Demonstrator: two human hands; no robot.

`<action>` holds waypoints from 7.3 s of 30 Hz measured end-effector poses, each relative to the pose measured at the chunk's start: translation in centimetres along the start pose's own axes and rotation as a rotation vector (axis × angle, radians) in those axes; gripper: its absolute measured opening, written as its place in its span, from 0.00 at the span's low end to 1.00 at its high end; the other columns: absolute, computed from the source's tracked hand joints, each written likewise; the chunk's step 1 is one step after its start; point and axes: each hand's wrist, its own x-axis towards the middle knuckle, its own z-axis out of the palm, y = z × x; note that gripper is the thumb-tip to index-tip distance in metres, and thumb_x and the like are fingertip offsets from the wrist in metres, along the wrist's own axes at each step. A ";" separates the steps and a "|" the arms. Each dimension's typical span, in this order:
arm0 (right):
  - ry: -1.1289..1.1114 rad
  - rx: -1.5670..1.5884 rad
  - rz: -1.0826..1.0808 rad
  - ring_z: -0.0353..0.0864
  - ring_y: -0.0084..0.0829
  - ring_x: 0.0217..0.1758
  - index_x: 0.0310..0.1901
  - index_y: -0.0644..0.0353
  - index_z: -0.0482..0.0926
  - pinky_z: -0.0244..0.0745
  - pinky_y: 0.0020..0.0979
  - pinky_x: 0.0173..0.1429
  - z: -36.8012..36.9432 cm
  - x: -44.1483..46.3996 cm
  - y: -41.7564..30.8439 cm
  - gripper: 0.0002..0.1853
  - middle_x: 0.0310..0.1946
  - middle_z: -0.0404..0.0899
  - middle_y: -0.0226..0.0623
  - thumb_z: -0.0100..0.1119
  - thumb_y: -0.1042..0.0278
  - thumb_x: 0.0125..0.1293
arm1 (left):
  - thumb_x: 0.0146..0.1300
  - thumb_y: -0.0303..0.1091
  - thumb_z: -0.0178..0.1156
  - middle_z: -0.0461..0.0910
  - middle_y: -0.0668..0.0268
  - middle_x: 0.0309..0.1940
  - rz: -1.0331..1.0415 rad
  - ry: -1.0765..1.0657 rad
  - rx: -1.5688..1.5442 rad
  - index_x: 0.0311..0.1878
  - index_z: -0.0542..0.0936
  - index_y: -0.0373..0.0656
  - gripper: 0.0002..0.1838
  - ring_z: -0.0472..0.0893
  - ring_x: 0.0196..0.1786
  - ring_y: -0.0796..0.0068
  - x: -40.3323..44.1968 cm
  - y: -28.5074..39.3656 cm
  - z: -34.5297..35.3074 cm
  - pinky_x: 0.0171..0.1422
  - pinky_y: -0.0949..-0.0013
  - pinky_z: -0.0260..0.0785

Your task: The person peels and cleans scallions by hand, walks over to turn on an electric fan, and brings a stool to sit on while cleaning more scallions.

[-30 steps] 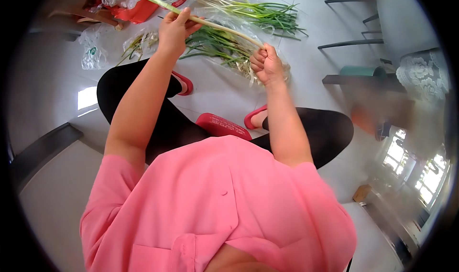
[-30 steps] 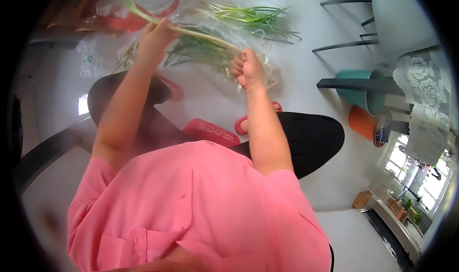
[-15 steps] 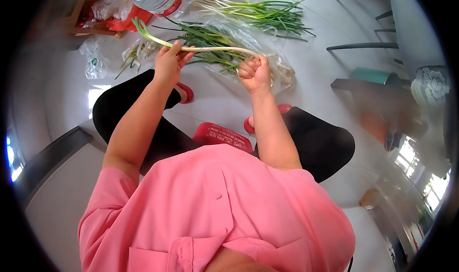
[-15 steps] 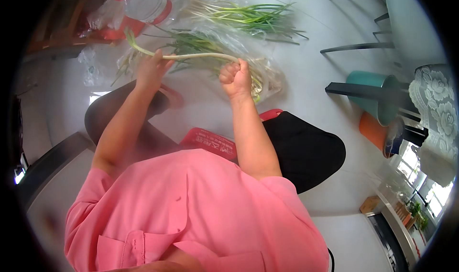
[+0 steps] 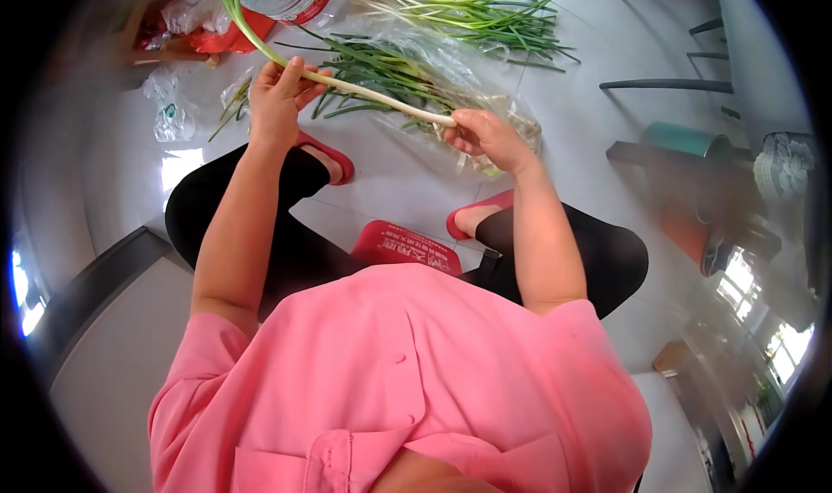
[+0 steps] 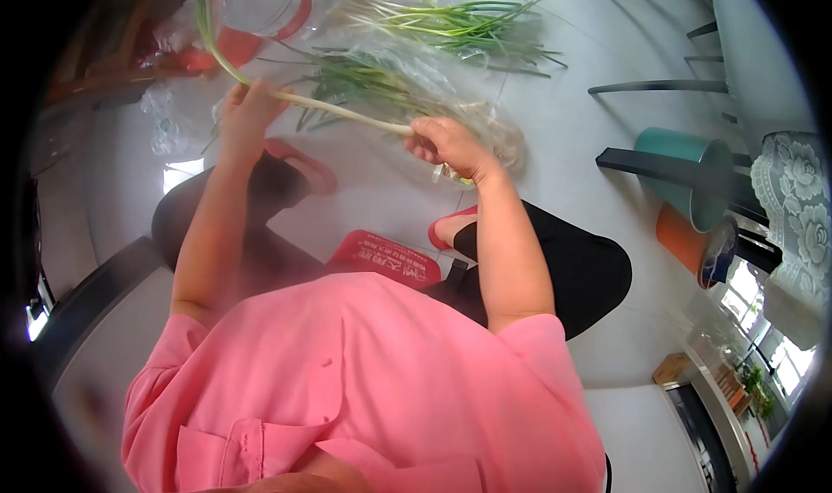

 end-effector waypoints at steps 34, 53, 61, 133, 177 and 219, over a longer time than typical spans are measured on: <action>0.232 -0.319 -0.458 0.66 0.21 0.28 0.30 0.63 0.71 0.63 0.24 0.35 3.6 -7.4 -6.5 0.21 0.23 0.70 0.28 0.41 0.51 0.69 | 0.64 0.34 0.52 0.77 0.57 0.33 0.229 -0.056 -0.114 0.38 0.71 0.34 0.10 0.81 0.39 0.64 -4.1 8.3 3.1 0.43 0.70 0.77; 0.282 0.303 -0.610 0.50 0.17 0.17 0.20 0.55 0.59 0.46 0.21 0.21 4.5 -6.5 -8.3 0.21 0.16 0.57 0.26 0.37 0.53 0.69 | 0.65 0.32 0.49 0.76 0.54 0.36 0.135 -0.060 -0.113 0.38 0.69 0.31 0.11 0.79 0.44 0.59 -4.1 6.3 3.4 0.46 0.68 0.77; 0.268 0.365 -0.659 0.51 0.17 0.18 0.21 0.55 0.60 0.46 0.21 0.21 4.9 -6.0 -8.7 0.20 0.16 0.57 0.26 0.38 0.54 0.69 | 0.64 0.26 0.46 0.69 0.48 0.46 -0.072 0.095 -0.379 0.48 0.66 0.24 0.14 0.69 0.56 0.44 -5.7 6.4 4.9 0.65 0.52 0.61; 0.229 -0.638 -0.235 0.75 0.28 0.25 0.31 0.63 0.77 0.69 0.29 0.32 3.9 -3.0 -3.7 0.11 0.21 0.77 0.38 0.59 0.63 0.50 | 0.66 0.31 0.45 0.74 0.52 0.46 -0.049 -0.312 -0.202 0.48 0.67 0.34 0.12 0.75 0.51 0.55 -3.6 3.8 3.8 0.55 0.60 0.70; 0.281 -0.414 -0.370 0.74 0.19 0.25 0.32 0.62 0.77 0.68 0.23 0.30 4.9 -2.7 -3.6 0.07 0.22 0.77 0.31 0.57 0.68 0.54 | 0.66 0.32 0.46 0.75 0.57 0.44 -0.061 -0.393 -0.187 0.47 0.69 0.37 0.11 0.76 0.51 0.60 -3.7 3.6 4.0 0.56 0.63 0.69; -0.022 0.262 -0.333 0.72 0.19 0.26 0.38 0.59 0.70 0.67 0.21 0.30 4.3 -2.3 -3.8 0.06 0.27 0.75 0.28 0.50 0.67 0.64 | 0.65 0.36 0.48 0.76 0.59 0.39 -0.026 -0.215 0.050 0.47 0.68 0.38 0.12 0.78 0.45 0.64 -3.1 1.9 4.8 0.46 0.66 0.73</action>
